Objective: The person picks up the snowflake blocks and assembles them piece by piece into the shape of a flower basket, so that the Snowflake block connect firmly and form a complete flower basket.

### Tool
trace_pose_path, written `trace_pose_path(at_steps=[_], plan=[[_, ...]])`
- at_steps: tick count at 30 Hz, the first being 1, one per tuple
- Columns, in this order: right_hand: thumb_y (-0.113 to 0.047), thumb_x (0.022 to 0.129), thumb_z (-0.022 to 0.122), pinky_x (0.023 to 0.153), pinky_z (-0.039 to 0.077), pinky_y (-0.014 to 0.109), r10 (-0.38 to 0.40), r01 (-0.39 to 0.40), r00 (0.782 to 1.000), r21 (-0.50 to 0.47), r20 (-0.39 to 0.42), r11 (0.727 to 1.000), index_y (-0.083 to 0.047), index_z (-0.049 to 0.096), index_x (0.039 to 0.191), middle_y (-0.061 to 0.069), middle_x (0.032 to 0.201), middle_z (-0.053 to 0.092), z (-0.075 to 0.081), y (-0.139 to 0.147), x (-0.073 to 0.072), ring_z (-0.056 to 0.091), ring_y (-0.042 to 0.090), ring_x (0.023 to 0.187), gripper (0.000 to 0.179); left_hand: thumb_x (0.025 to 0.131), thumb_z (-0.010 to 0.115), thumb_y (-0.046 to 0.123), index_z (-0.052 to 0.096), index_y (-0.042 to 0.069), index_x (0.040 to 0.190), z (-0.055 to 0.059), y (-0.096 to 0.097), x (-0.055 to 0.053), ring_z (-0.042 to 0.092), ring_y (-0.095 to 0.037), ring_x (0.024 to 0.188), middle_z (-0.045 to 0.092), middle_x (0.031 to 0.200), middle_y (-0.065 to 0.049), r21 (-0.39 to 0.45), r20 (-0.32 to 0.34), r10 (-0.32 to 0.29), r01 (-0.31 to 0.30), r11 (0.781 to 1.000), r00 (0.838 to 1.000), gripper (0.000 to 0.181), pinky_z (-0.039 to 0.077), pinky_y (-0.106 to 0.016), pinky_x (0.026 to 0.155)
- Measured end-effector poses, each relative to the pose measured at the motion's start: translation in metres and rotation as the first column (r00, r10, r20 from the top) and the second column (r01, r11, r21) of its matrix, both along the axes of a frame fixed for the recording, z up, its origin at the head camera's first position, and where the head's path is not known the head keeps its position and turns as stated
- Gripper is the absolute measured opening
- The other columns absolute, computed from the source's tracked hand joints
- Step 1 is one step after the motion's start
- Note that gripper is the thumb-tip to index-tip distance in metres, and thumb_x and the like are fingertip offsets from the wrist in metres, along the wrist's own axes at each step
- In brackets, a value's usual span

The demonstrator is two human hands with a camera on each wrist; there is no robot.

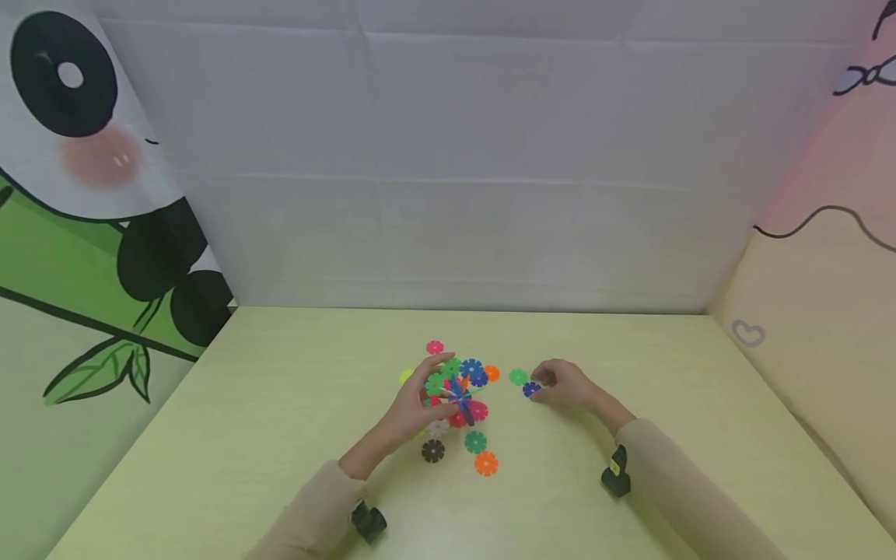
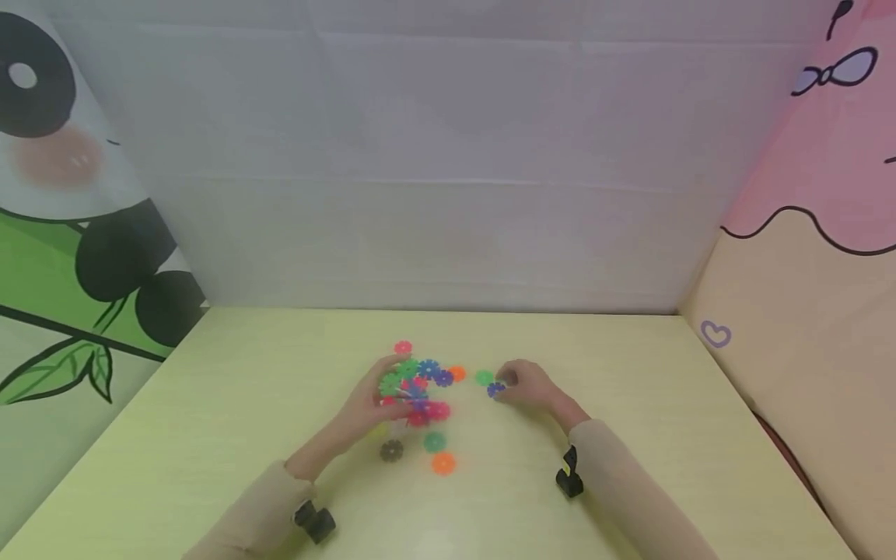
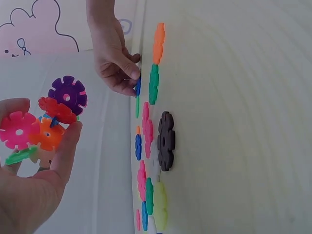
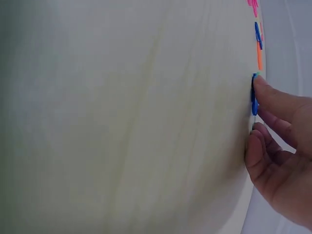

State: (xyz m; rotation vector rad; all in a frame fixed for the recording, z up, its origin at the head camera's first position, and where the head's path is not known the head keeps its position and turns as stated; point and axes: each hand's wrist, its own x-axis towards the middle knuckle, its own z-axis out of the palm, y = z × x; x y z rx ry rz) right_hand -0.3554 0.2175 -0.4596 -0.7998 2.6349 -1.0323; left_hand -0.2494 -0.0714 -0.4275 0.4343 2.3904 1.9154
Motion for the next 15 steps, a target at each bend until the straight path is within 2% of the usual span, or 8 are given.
trace_pose_path(at_steps=[4,6,11,15], plan=[[-0.006,0.079,0.076,0.076,0.049,0.037,0.029,-0.029,1.0,-0.019,0.005,0.999,0.002,0.063,0.096,0.004,0.089,0.06,-0.005,0.001,-0.002,0.055,0.023,0.086,0.023,0.084,0.068,0.0,0.038,0.011,0.143,0.0,0.001,0.001,0.036,-0.04,0.126,0.03,0.146,-0.019,0.011,0.006,-0.008,0.008,1.0,1.0,0.066,0.052,-0.036,0.079],[-0.003,0.079,0.075,0.074,0.049,0.035,0.023,-0.023,1.0,-0.031,0.013,0.999,0.001,0.06,0.095,0.003,0.087,0.058,-0.005,0.001,-0.002,0.055,0.022,0.083,0.023,0.084,0.068,0.0,0.038,0.011,0.143,-0.001,0.001,0.0,0.031,-0.038,0.13,0.031,0.146,-0.018,0.01,0.001,-0.006,0.006,1.0,1.0,0.067,0.052,-0.035,0.08],[0.005,0.08,0.071,0.066,0.049,0.032,-0.006,0.003,0.999,-0.062,-0.045,0.998,-0.002,0.057,0.093,0.004,0.083,0.059,0.0,0.0,0.001,0.056,0.019,0.076,0.02,0.083,0.068,0.001,0.038,0.012,0.143,-0.002,0.004,-0.002,0.031,-0.038,0.13,0.033,0.145,-0.016,0.01,-0.042,0.031,-0.03,0.999,0.999,0.067,0.05,-0.046,0.086],[0.006,0.084,0.066,0.063,0.054,0.032,-0.064,0.05,0.996,-0.203,-0.06,0.978,0.002,0.057,0.097,0.01,0.084,0.062,0.01,-0.009,0.015,0.06,0.02,0.073,0.017,0.082,0.069,0.001,0.04,0.013,0.142,-0.005,0.008,-0.005,0.031,-0.037,0.129,0.036,0.143,-0.013,0.011,-0.075,0.086,-0.085,0.996,0.993,0.067,0.047,-0.05,0.089]])
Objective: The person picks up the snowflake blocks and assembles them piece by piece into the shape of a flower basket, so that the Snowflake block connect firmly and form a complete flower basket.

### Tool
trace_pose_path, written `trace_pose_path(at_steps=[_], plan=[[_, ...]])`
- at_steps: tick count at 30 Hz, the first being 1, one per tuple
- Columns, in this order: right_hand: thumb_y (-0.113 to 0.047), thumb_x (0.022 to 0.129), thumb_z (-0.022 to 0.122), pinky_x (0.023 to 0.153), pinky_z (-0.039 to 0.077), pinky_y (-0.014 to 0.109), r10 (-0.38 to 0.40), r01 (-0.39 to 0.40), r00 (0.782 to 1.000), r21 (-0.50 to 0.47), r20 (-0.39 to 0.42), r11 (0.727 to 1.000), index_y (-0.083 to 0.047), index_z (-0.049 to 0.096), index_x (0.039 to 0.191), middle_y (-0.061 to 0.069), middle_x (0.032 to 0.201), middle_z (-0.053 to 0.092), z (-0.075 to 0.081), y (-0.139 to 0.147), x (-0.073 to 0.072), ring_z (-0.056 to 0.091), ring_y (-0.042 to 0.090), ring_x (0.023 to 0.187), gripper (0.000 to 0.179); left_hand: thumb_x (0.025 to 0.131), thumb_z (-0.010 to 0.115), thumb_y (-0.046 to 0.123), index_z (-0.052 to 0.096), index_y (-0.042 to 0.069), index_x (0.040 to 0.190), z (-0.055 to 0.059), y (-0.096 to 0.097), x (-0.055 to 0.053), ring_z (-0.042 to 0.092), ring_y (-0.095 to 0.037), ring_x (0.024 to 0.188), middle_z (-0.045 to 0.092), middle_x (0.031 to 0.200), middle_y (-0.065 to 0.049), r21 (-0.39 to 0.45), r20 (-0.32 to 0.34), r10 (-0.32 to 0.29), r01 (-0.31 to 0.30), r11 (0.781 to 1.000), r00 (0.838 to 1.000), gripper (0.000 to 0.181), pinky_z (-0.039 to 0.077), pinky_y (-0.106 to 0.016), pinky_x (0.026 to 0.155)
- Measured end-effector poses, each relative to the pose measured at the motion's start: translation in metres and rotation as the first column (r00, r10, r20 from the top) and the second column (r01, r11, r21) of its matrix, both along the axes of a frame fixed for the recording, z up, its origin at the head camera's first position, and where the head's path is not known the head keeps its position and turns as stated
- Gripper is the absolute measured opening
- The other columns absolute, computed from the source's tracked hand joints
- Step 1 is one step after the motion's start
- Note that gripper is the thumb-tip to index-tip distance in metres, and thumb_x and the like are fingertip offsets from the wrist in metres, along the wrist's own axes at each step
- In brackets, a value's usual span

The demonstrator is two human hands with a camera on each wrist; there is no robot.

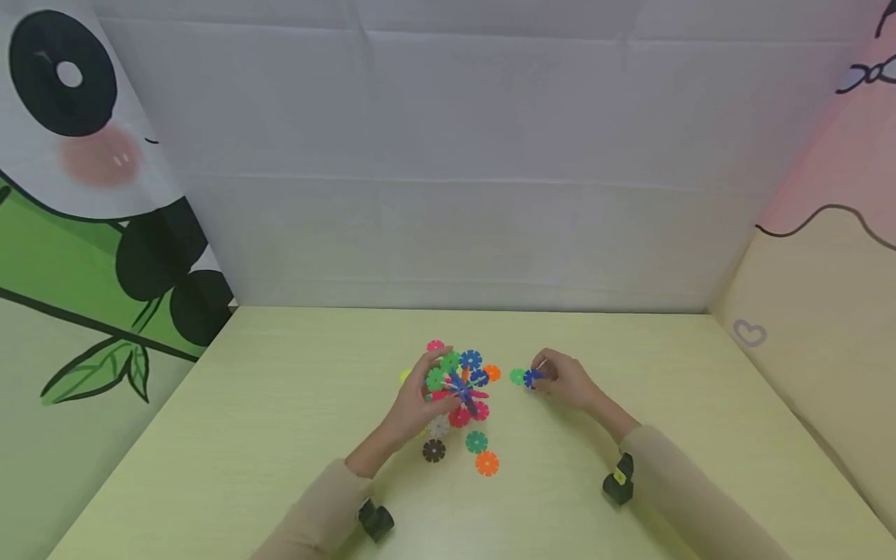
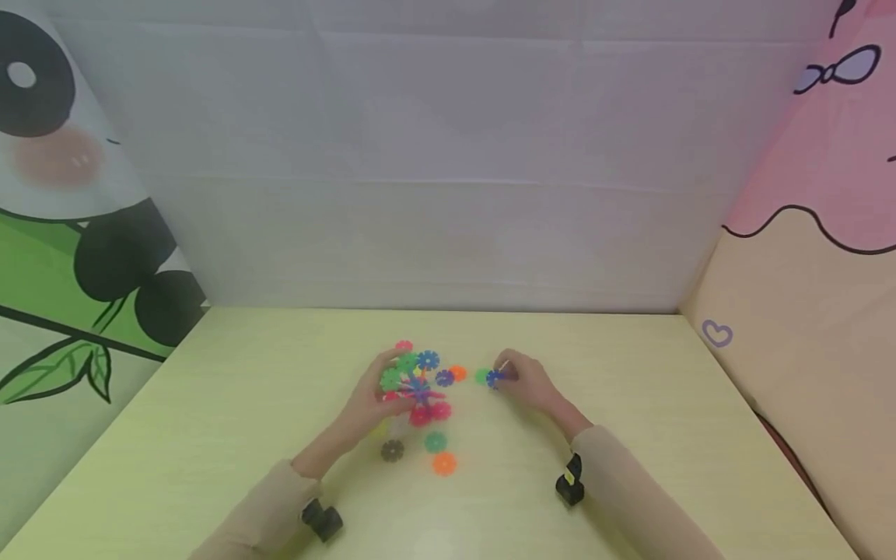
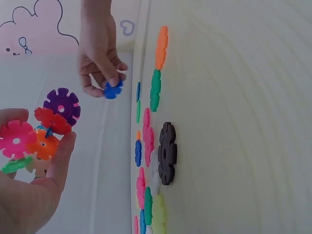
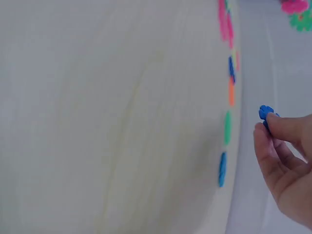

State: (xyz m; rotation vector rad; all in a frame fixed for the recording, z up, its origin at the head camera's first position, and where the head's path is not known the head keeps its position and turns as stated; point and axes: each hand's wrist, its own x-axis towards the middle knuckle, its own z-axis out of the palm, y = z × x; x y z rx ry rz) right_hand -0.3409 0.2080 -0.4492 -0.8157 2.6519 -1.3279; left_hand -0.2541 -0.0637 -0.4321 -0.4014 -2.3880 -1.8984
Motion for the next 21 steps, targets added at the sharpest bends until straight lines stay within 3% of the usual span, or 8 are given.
trace_pose_path(at_steps=[5,7,10,15,21], plan=[[0.008,0.084,0.065,0.063,0.057,0.035,-0.072,0.082,0.996,-0.256,0.047,0.963,0.005,0.056,0.101,0.011,0.086,0.063,0.026,-0.029,0.033,0.063,0.033,0.074,0.019,0.082,0.068,-0.002,0.039,0.01,0.141,0.001,0.009,-0.003,0.033,-0.039,0.127,0.036,0.142,-0.016,0.052,-0.034,0.028,-0.026,0.998,0.999,0.067,0.051,-0.033,0.078],[0.009,0.083,0.066,0.062,0.057,0.034,-0.102,0.112,0.994,-0.313,0.049,0.943,0.005,0.057,0.1,0.011,0.084,0.063,0.034,-0.039,0.045,0.063,0.037,0.075,0.02,0.082,0.068,-0.003,0.039,0.008,0.141,0.002,0.013,-0.003,0.032,-0.04,0.127,0.034,0.143,-0.017,0.066,-0.054,0.037,-0.033,0.997,0.998,0.067,0.051,-0.027,0.071],[0.01,0.082,0.068,0.06,0.056,0.033,-0.154,0.156,0.988,-0.348,0.033,0.925,0.005,0.059,0.099,0.01,0.083,0.063,0.041,-0.049,0.056,0.064,0.035,0.073,0.02,0.082,0.068,-0.002,0.038,0.009,0.142,0.003,0.018,-0.003,0.03,-0.039,0.129,0.033,0.144,-0.016,0.071,-0.068,0.058,-0.053,0.996,0.996,0.068,0.052,-0.027,0.073],[0.01,0.082,0.068,0.059,0.056,0.032,-0.212,0.193,0.977,-0.373,-0.01,0.908,0.004,0.059,0.099,0.011,0.084,0.063,0.047,-0.055,0.057,0.064,0.033,0.072,0.02,0.081,0.068,-0.002,0.038,0.01,0.141,0.004,0.021,-0.003,0.029,-0.039,0.13,0.034,0.144,-0.016,0.08,-0.081,0.074,-0.067,0.994,0.994,0.068,0.053,-0.038,0.077],[0.008,0.083,0.068,0.059,0.055,0.027,-0.199,0.177,0.98,-0.354,-0.025,0.918,0.004,0.06,0.1,0.012,0.086,0.063,0.048,-0.057,0.053,0.064,0.034,0.074,0.019,0.081,0.068,-0.001,0.038,0.011,0.142,0.004,0.022,-0.002,0.031,-0.039,0.128,0.033,0.144,-0.017,0.083,-0.071,0.055,-0.049,0.995,0.996,0.069,0.053,-0.038,0.077]])
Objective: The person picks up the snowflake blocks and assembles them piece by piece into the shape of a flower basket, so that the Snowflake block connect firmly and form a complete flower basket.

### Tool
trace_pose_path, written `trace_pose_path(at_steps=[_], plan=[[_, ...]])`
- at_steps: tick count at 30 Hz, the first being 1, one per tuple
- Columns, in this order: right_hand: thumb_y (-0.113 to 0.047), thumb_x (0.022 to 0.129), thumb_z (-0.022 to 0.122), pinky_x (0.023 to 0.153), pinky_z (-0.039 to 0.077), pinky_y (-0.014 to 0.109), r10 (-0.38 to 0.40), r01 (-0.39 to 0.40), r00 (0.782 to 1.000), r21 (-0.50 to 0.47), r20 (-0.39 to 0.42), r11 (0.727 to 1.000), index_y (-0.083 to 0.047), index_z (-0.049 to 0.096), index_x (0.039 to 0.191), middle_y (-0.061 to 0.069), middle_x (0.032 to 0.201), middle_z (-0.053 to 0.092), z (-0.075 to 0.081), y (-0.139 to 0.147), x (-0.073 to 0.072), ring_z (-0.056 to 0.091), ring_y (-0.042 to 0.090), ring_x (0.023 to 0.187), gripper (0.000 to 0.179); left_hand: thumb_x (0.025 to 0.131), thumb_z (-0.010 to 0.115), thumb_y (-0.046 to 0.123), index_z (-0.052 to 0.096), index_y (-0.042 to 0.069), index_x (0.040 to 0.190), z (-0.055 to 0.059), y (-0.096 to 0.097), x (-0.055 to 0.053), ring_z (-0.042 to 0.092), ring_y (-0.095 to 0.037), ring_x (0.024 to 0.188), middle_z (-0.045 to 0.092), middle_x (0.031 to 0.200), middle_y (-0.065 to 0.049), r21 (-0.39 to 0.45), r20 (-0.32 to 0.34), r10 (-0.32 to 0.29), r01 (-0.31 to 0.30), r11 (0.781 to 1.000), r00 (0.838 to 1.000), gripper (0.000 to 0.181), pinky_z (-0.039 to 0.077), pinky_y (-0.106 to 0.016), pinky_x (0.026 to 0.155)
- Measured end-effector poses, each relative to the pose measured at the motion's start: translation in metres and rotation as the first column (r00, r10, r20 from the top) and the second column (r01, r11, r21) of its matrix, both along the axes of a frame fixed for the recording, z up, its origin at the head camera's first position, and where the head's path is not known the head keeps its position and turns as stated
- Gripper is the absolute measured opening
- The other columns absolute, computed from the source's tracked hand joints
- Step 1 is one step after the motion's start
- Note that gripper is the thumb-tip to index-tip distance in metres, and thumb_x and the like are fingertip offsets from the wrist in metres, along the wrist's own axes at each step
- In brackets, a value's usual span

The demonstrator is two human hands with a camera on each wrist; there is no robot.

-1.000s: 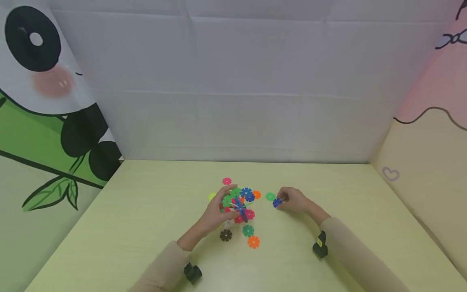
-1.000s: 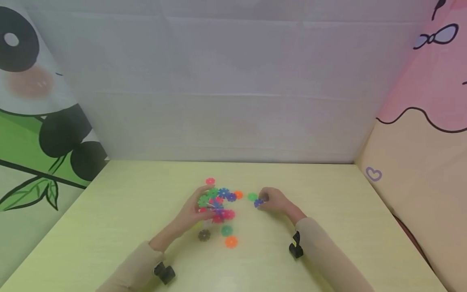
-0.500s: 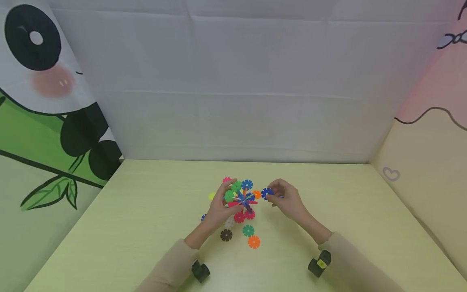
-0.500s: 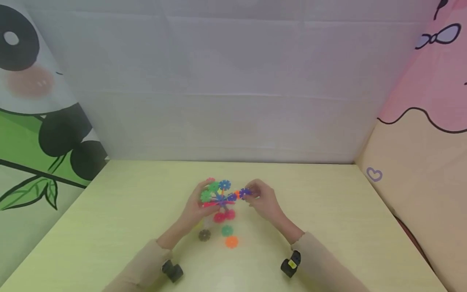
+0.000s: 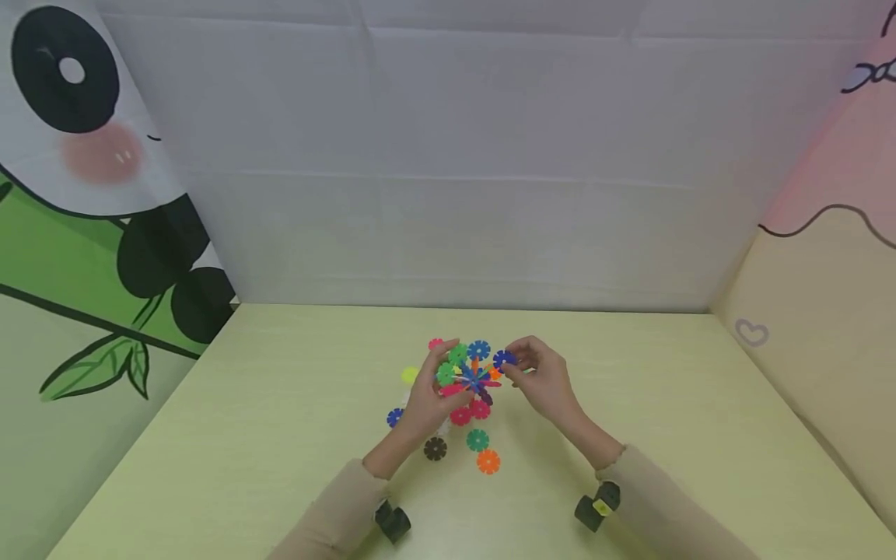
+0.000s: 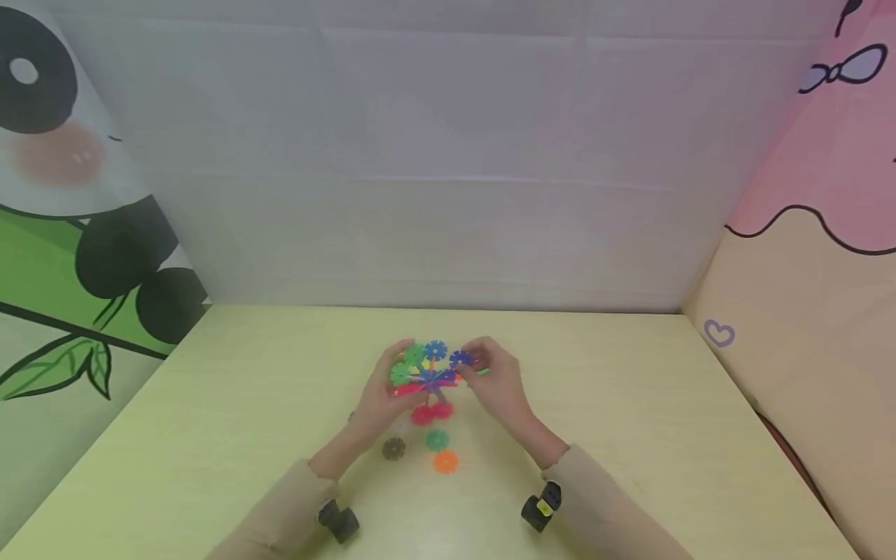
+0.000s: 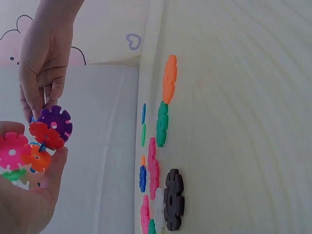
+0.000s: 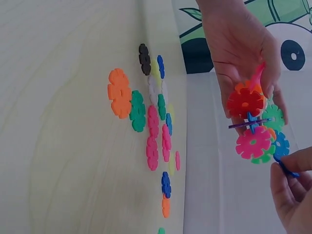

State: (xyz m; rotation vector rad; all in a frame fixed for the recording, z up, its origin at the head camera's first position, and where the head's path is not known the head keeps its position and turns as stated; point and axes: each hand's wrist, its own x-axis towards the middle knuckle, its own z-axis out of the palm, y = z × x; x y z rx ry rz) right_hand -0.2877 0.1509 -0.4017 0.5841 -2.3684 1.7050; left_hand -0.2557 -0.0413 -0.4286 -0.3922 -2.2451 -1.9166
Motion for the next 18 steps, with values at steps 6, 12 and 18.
trace_pose_path(at_steps=[6,12,18], plan=[[0.008,0.083,0.068,0.061,0.056,0.033,-0.008,0.01,0.999,-0.032,0.05,0.999,0.005,0.06,0.101,0.013,0.086,0.064,0.0029,0.0,-0.0005,0.064,0.036,0.076,0.02,0.085,0.064,-0.005,0.032,0.009,0.145,-0.0027,-0.0021,-0.0035,0.056,-0.026,0.102,0.028,0.142,-0.018,0.153,0.079,-0.048,0.035,0.988,0.996,0.069,0.054,-0.037,0.079],[0.007,0.083,0.068,0.06,0.056,0.028,-0.005,0.007,0.998,-0.033,0.069,0.999,0.005,0.061,0.102,0.013,0.086,0.064,0.0046,-0.001,-0.0029,0.065,0.031,0.075,0.021,0.088,0.06,-0.006,0.026,0.01,0.147,0.0002,-0.0033,-0.0034,0.062,-0.014,0.078,0.021,0.14,-0.02,0.252,0.139,-0.11,0.073,0.965,0.984,0.07,0.054,-0.031,0.077],[0.007,0.083,0.069,0.059,0.056,0.029,0.025,-0.026,0.998,0.022,0.055,0.999,0.006,0.063,0.101,0.011,0.082,0.063,0.0071,0.0015,-0.0044,0.065,0.035,0.075,0.019,0.085,0.064,-0.006,0.03,0.007,0.145,-0.0009,-0.0039,-0.0034,0.056,-0.027,0.096,0.025,0.143,-0.021,0.128,0.072,-0.064,0.055,0.99,0.995,0.07,0.054,-0.031,0.076]])
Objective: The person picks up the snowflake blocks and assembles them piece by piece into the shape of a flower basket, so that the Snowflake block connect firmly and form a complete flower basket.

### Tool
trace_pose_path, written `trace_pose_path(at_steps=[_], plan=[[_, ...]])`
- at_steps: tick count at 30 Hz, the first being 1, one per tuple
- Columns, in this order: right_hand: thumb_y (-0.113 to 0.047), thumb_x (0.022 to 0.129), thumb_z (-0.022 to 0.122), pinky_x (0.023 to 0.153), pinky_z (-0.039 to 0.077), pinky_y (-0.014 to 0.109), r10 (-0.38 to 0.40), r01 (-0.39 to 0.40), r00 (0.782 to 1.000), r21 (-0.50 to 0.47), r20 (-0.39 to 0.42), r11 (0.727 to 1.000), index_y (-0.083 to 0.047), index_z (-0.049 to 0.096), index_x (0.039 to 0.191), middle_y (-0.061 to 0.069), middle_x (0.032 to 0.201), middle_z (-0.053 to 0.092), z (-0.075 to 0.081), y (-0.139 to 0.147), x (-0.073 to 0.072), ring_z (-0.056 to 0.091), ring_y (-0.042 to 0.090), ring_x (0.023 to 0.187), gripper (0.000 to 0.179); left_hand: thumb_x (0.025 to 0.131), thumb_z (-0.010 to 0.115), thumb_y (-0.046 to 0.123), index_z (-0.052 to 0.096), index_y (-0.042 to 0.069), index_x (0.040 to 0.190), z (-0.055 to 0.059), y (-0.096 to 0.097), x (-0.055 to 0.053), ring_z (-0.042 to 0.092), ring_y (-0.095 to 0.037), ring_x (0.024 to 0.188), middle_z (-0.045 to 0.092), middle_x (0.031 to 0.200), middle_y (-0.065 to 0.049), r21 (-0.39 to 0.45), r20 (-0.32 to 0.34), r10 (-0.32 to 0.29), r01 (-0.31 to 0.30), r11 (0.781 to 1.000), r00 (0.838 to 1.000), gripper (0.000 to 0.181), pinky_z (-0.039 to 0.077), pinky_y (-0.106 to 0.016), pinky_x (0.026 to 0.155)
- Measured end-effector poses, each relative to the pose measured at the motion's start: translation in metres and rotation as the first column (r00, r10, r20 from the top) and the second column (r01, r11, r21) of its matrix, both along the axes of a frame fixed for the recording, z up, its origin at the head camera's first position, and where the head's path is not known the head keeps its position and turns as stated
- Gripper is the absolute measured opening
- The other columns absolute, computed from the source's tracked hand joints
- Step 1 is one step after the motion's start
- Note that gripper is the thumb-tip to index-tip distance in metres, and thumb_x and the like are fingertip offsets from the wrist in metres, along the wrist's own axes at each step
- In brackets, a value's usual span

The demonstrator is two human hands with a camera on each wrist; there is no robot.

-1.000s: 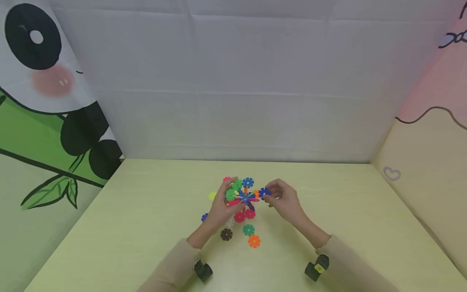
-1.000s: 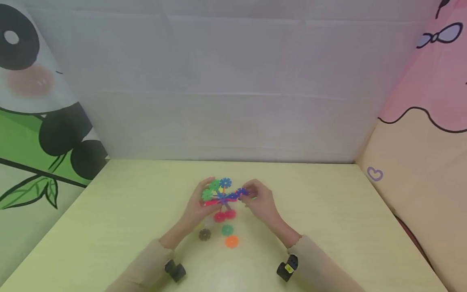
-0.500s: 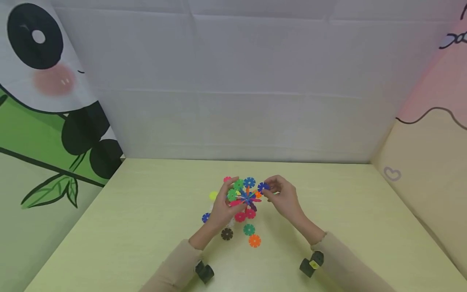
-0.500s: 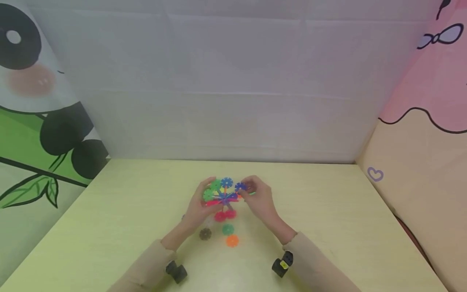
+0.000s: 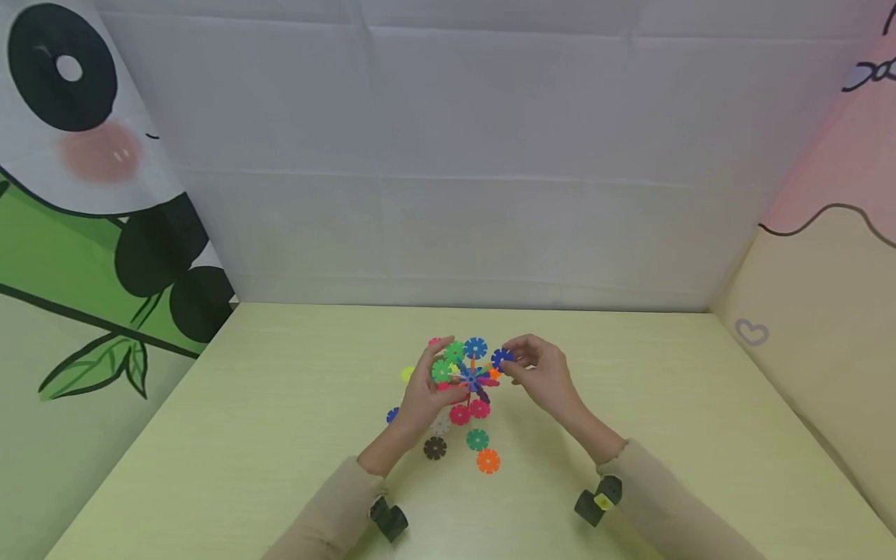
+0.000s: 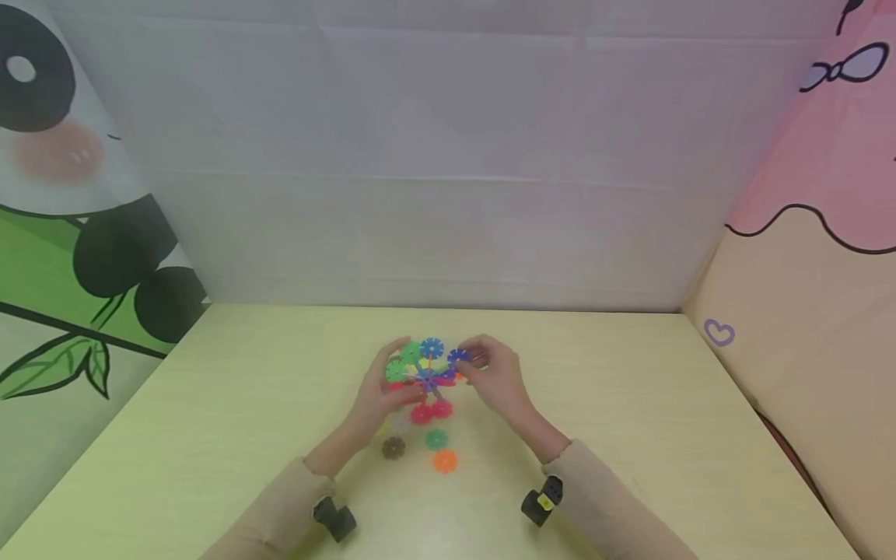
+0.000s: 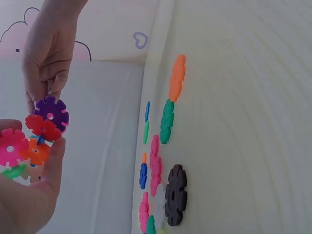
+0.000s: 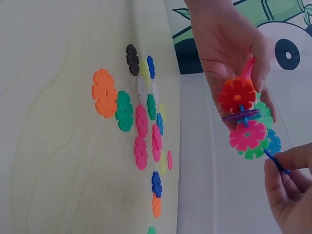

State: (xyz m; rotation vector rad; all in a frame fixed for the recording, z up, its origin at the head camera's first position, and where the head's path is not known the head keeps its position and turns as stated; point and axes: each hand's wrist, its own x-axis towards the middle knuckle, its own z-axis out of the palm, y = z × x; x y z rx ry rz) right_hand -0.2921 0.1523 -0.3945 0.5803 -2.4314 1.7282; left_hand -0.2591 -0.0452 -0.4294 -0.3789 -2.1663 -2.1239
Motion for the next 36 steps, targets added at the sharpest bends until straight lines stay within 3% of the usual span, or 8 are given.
trace_pose_path(at_steps=[4,11,18,22,28,33,36], plan=[[0.007,0.083,0.068,0.059,0.056,0.032,0.038,-0.038,0.999,0.054,-0.017,0.998,0.007,0.065,0.101,0.01,0.082,0.065,0.002,0.002,-0.001,0.066,0.029,0.072,0.018,0.083,0.064,-0.007,0.035,0.009,0.143,0.0,-0.001,0.002,0.043,-0.037,0.118,0.033,0.141,-0.019,-0.095,-0.055,0.018,-0.023,0.995,0.998,0.069,0.055,-0.031,0.075],[0.007,0.083,0.068,0.06,0.056,0.039,0.055,-0.055,0.998,0.081,-0.002,0.995,0.008,0.065,0.101,0.011,0.084,0.066,0.001,0.001,-0.001,0.065,0.023,0.07,0.018,0.083,0.064,-0.008,0.035,0.009,0.143,0.003,-0.002,0.004,0.044,-0.037,0.117,0.037,0.138,-0.018,-0.118,-0.077,0.009,-0.018,0.993,0.997,0.069,0.054,-0.031,0.076],[0.005,0.083,0.07,0.059,0.056,0.03,0.011,-0.008,0.998,0.064,-0.054,0.998,0.005,0.069,0.101,0.009,0.08,0.067,-0.006,-0.006,0.004,0.064,0.022,0.069,0.019,0.087,0.064,0.0,0.033,0.013,0.145,0.009,-0.002,0.006,0.026,-0.037,0.132,0.032,0.146,-0.013,-0.155,-0.03,-0.015,0.01,0.988,0.999,0.067,0.043,-0.055,0.092],[0.005,0.083,0.07,0.059,0.055,0.025,-0.025,0.027,0.995,0.013,-0.102,1.0,0.005,0.07,0.103,0.009,0.082,0.069,-0.009,-0.009,0.009,0.064,0.021,0.07,0.02,0.09,0.062,0.002,0.034,0.01,0.144,0.01,0.0,0.005,0.023,-0.039,0.133,0.031,0.147,-0.015,-0.144,-0.062,-0.001,-0.008,0.99,0.998,0.062,0.031,-0.065,0.097],[0.006,0.083,0.07,0.06,0.055,0.024,-0.037,0.031,0.992,-0.055,-0.116,0.998,0.006,0.07,0.101,0.013,0.083,0.069,-0.01,-0.013,0.011,0.066,0.025,0.07,0.018,0.089,0.059,-0.005,0.037,0.005,0.141,0.009,0.005,0.006,0.025,-0.04,0.133,0.034,0.145,-0.018,-0.109,-0.113,0.039,-0.051,0.993,0.993,0.057,0.027,-0.064,0.101],[0.007,0.082,0.07,0.061,0.054,0.023,-0.031,0.028,0.992,-0.021,-0.124,0.999,0.007,0.07,0.102,0.014,0.085,0.07,-0.009,-0.016,0.009,0.067,0.027,0.071,0.02,0.088,0.059,-0.008,0.039,0.006,0.14,0.008,0.006,0.006,0.025,-0.038,0.134,0.034,0.145,-0.015,-0.099,-0.11,0.068,-0.079,0.992,0.992,0.058,0.031,-0.061,0.101],[0.006,0.082,0.071,0.061,0.054,0.024,-0.05,0.051,0.993,0.0,-0.111,0.999,0.006,0.07,0.102,0.013,0.084,0.07,-0.008,-0.015,0.007,0.067,0.032,0.073,0.021,0.09,0.058,-0.004,0.036,0.007,0.143,0.008,0.006,0.005,0.022,-0.037,0.136,0.031,0.148,-0.014,-0.098,-0.09,0.046,-0.055,0.994,0.995,0.058,0.031,-0.06,0.101]])
